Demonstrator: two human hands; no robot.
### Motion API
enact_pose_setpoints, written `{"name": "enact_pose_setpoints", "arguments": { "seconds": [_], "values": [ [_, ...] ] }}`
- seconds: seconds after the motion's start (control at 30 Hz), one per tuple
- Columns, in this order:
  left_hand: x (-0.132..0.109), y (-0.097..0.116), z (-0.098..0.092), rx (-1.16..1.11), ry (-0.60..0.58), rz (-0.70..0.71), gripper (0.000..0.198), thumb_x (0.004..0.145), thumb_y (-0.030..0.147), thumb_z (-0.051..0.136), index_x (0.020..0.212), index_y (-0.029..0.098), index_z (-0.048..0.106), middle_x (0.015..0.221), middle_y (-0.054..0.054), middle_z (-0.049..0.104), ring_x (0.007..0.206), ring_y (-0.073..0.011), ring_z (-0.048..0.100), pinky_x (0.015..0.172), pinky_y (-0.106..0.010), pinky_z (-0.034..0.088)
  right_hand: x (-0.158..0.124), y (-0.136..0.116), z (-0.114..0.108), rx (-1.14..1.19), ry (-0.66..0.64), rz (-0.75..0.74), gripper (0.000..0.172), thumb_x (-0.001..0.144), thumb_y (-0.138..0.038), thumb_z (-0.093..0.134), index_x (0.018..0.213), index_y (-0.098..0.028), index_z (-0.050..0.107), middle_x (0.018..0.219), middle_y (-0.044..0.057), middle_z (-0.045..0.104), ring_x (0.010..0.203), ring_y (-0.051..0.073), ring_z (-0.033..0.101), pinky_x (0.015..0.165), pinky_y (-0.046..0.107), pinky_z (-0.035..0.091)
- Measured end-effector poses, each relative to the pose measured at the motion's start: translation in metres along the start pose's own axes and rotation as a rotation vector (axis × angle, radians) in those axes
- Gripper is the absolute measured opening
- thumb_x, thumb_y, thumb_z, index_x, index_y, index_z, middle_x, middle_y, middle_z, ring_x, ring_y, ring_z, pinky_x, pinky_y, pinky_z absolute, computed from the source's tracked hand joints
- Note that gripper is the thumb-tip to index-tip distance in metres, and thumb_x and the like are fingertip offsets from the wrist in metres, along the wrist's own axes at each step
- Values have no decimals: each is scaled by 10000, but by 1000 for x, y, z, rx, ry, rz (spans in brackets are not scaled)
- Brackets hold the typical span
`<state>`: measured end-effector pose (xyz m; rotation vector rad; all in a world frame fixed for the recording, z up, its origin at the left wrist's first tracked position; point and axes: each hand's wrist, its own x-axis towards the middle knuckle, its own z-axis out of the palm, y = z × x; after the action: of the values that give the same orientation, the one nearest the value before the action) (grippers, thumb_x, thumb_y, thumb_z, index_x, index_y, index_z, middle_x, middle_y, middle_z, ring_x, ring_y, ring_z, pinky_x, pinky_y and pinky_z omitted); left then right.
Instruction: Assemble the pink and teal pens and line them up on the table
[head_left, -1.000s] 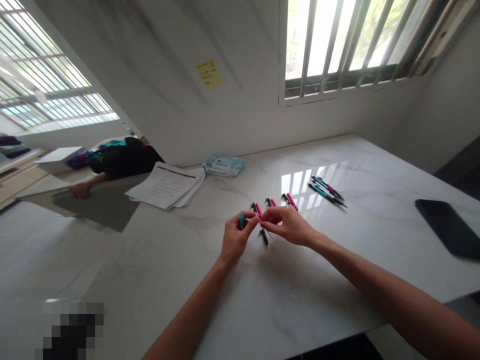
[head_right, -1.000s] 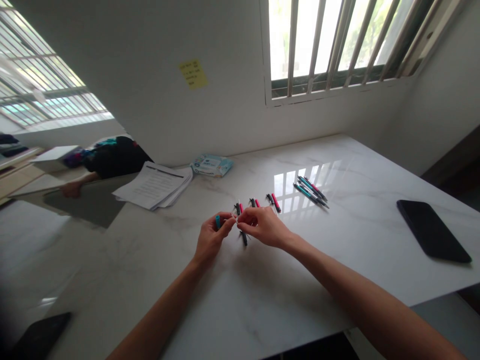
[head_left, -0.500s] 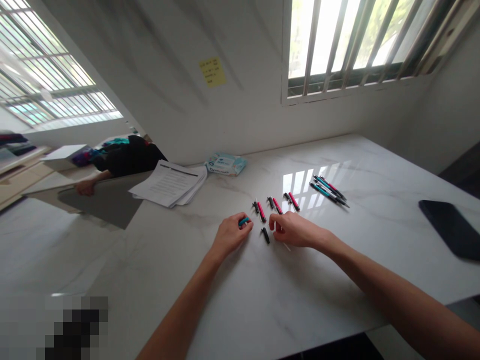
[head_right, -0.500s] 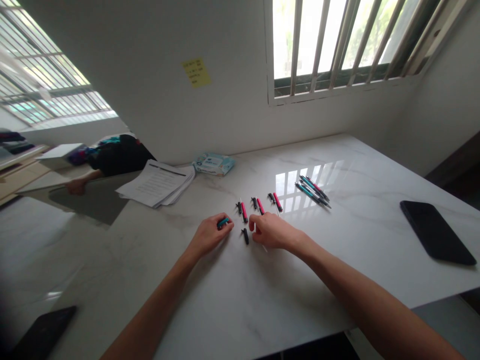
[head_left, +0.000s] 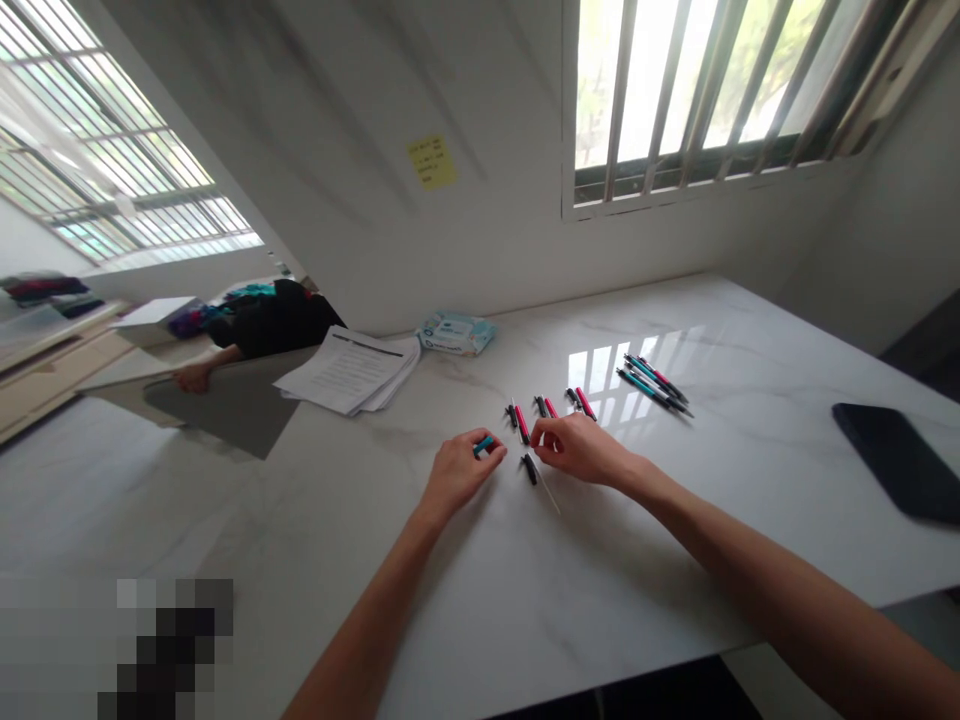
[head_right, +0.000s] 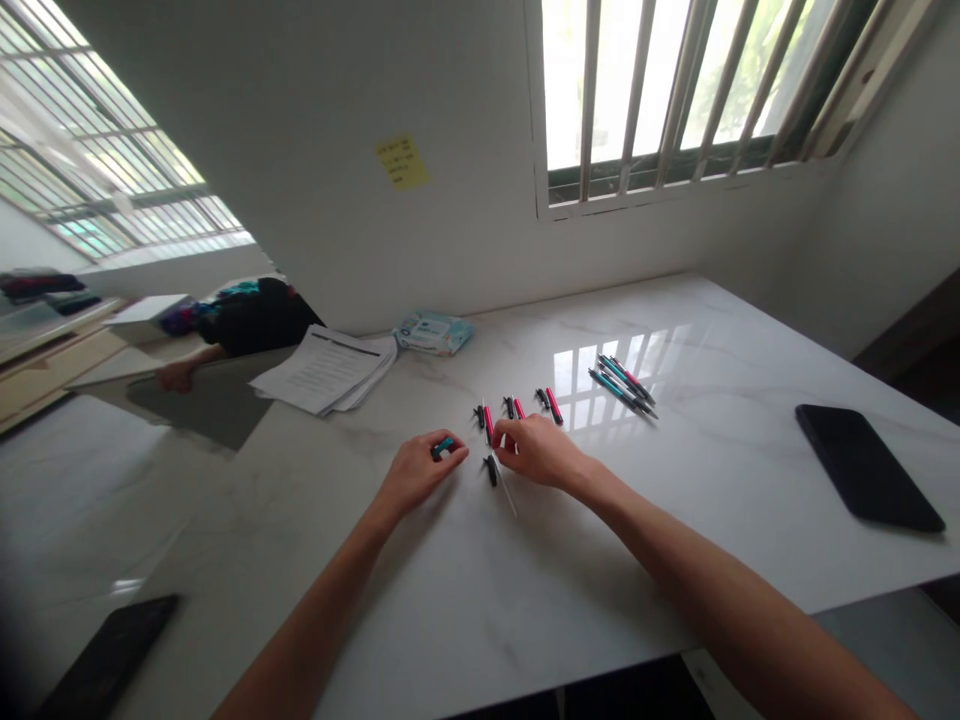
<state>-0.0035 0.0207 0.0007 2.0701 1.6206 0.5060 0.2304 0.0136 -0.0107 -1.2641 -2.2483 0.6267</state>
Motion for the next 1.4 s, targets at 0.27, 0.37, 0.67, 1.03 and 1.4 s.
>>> {"name": "enact_pose_setpoints", "arguments": {
  "seconds": [0.27, 0.37, 0.67, 1.03, 1.4],
  "values": [
    [-25, 24, 15, 276, -72, -115, 284, 886, 431, 574, 708, 235, 676, 738, -75, 711, 703, -238, 627, 618, -301, 290, 0, -1, -1, -57, -53, 25, 134, 904, -193, 648, 975, -208, 762, 801, 38, 756, 723, 171, 664, 669, 252, 398],
    [-28, 27, 21, 312, -65, -132, 332, 913, 473, 550, 715, 237, 674, 762, -90, 725, 726, -250, 641, 621, -302, 281, -2, -3, -8, -121, -110, 55, 138, 859, -178, 657, 906, -212, 782, 790, 46, 760, 725, 186, 675, 638, 258, 389],
    [-38, 20, 21, 168, -52, -43, 235, 947, 393, 556, 893, 242, 728, 907, -70, 768, 821, -234, 671, 714, -296, 379, -7, -8, -19, -193, -299, 8, 166, 758, -190, 707, 847, -255, 832, 754, 54, 760, 716, 216, 684, 606, 269, 403],
    [-45, 19, 26, 50, -1, 44, 203, 904, 292, 602, 1051, 277, 741, 1073, -57, 767, 933, -252, 688, 849, -345, 447, -5, -9, -6, -142, -252, -1, 213, 816, -202, 657, 918, -253, 836, 796, 54, 780, 733, 207, 684, 619, 265, 391],
    [-42, 28, 25, -575, 244, 59, 285, 987, 420, 542, 1100, 199, 681, 906, -34, 632, 828, -168, 603, 745, -267, 496, -3, -13, -4, 256, -24, -74, 167, 893, -306, 732, 1020, -198, 723, 747, -1, 689, 654, 128, 610, 629, 243, 421]
  ]
}}
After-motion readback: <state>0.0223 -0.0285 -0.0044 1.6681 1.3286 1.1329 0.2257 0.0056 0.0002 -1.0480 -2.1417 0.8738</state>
